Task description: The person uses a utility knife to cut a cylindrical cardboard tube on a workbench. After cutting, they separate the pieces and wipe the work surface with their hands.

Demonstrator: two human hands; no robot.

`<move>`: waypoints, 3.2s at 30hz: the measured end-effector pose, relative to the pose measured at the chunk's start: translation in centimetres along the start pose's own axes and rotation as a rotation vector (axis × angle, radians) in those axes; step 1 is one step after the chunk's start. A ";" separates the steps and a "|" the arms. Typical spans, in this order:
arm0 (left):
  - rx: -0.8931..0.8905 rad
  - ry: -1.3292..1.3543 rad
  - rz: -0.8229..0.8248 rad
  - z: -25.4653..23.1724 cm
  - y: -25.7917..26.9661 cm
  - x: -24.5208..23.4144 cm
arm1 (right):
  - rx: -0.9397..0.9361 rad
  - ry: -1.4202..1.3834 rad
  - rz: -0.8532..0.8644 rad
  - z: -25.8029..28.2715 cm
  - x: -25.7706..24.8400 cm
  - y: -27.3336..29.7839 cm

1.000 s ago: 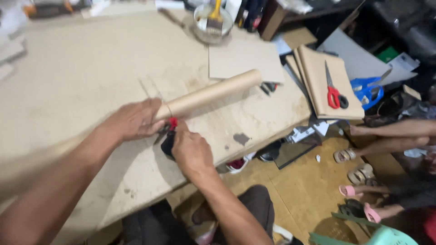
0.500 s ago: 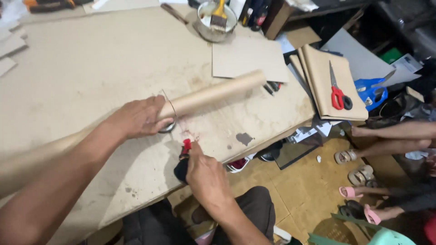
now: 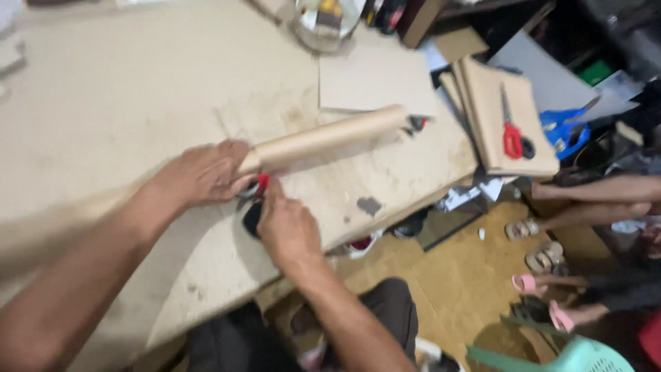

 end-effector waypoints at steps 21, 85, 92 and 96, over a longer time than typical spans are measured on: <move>-0.089 -0.001 0.158 -1.4 0.7 -2.0 | 0.032 0.007 0.215 1.1 -1.6 0.2; -0.323 -0.018 -0.162 -3.7 2.7 -0.9 | -0.044 -0.005 0.197 -0.2 -0.7 -0.7; -0.284 -0.083 -0.234 -5.4 3.6 -2.5 | -0.050 0.031 0.032 -2.1 0.2 -2.1; -0.244 -0.075 -0.218 -4.5 2.1 -1.1 | -0.034 0.028 0.013 -3.1 0.9 -2.5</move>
Point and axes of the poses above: each hand's wrist, its own y-axis away from the middle knuckle, its own x-axis out of the palm, z = x × y, the point moved 5 cm from there along -y, towards the middle knuckle, and after that the axes turned 5 degrees about z, right-handed, at the moved point
